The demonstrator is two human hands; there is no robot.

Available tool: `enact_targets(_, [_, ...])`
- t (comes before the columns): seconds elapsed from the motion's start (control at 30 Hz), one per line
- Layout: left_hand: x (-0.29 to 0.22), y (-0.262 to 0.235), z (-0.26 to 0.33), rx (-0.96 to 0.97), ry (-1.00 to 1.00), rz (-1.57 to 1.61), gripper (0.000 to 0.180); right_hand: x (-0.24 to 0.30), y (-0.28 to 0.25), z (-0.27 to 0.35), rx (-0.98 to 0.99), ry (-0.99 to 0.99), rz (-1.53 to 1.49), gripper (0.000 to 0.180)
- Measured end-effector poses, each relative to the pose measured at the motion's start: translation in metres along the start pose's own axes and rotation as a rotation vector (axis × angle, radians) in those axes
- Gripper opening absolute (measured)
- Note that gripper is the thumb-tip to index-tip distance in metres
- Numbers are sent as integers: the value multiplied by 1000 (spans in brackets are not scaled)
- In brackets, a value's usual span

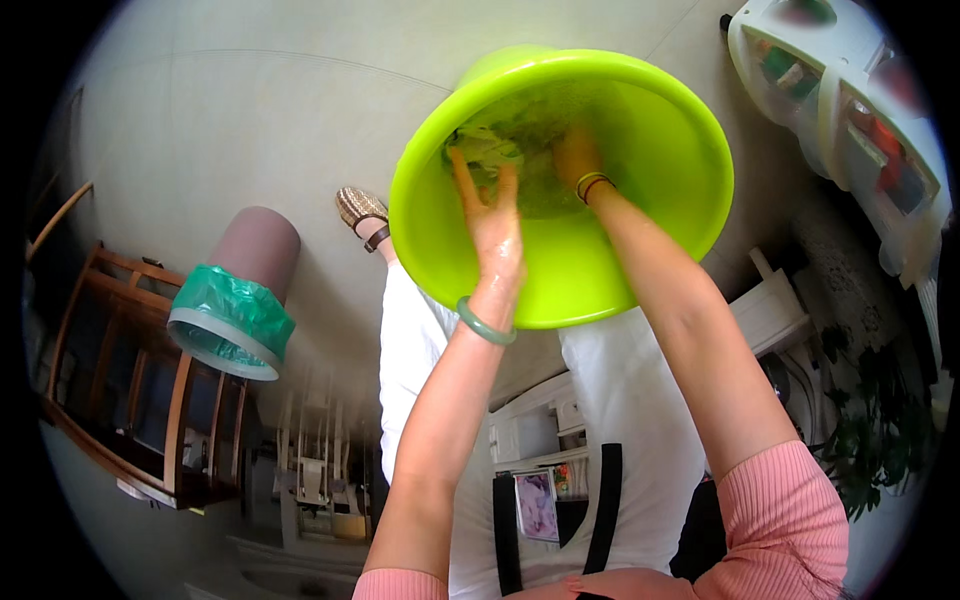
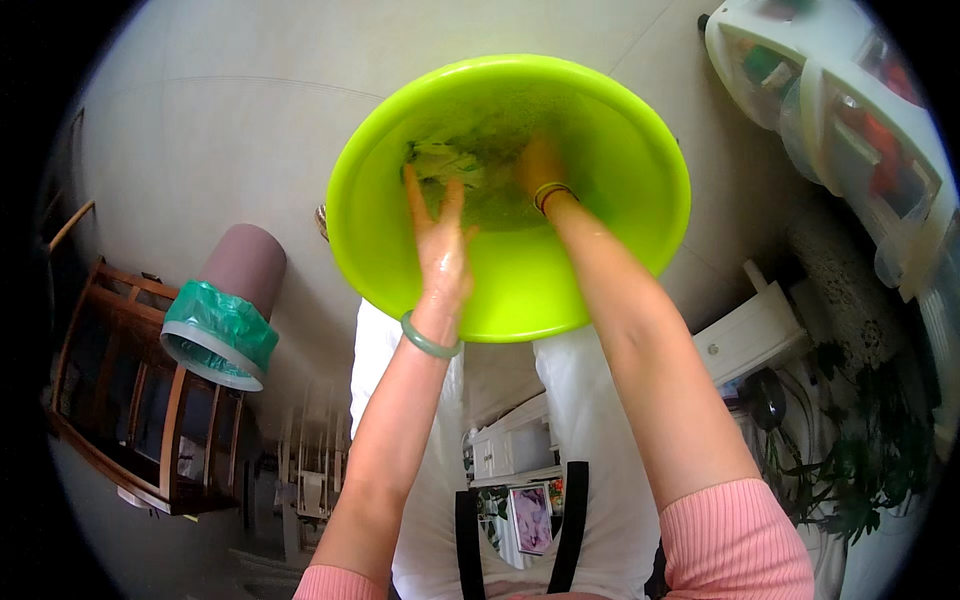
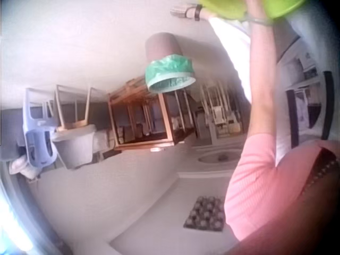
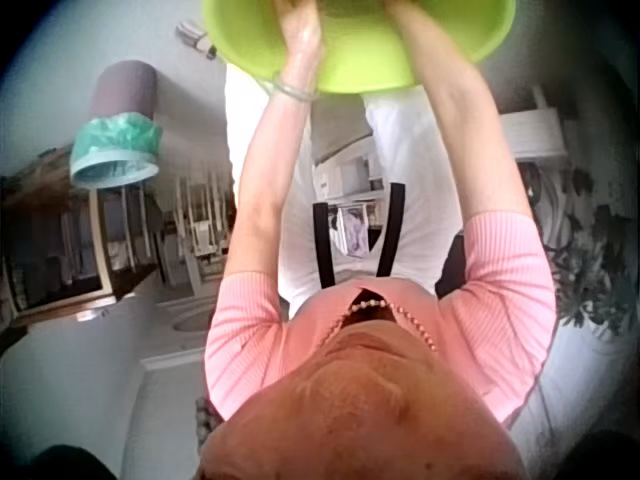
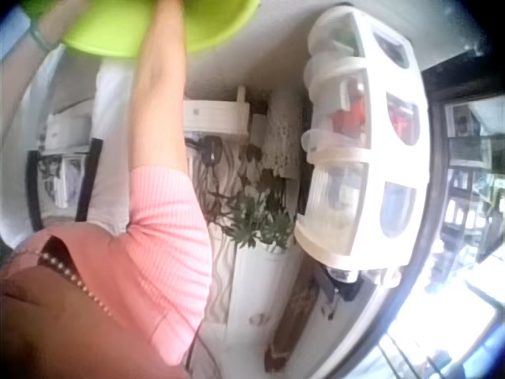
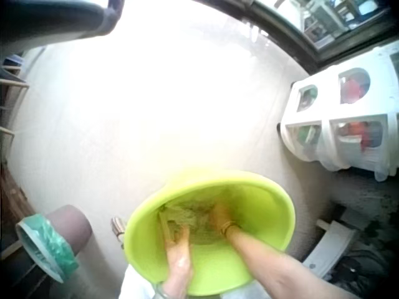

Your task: The person cleans a large glass sliding door using a cloth. They wipe the glass surface repeatedly, then dip the cloth into a green bucket of water to rinse and wring it out before resuming the cleaning process.

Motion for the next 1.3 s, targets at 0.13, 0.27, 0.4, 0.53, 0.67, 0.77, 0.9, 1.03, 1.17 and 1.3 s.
enact_targets(0.13, [26,-6,14,-6,-284,205,97,70,-53,43,-165,-148,-241,28])
enact_targets(0.27, [34,10,-4,238,-491,575,60,131,-142,149,-63,-517,-421,26])
enact_targets(0.4, [4,30,27,174,-600,549,60,153,-202,219,137,-632,-402,34])
enact_targets(0.53, [11,27,55,251,-752,611,56,164,-253,239,119,-505,-557,34])
enact_targets(0.67, [11,42,72,357,-853,660,38,173,-281,268,270,-592,-629,33])
enact_targets(0.77, [25,18,44,470,-767,619,35,174,-304,265,195,-591,-625,28])
enact_targets(0.9, [16,-33,48,78,-466,1,54,141,-280,177,-130,-452,-288,35])
enact_targets(1.03, [1,-6,93,225,-595,97,56,109,-167,87,87,-413,-299,47])
enact_targets(1.17, [-11,13,130,281,-639,190,49,39,-79,54,42,-4,-669,80])
enact_targets(1.3, [-17,12,181,273,-738,274,43,67,6,115,722,362,-1519,79])
Point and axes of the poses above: each hand's wrist, its own z-axis away from the middle knuckle, its own y-axis out of the palm, x = y × z, the point moved 10 cm from there along -z, towards the middle knuckle, and after that the axes turned 13 degrees about z, right-handed, at the moved point
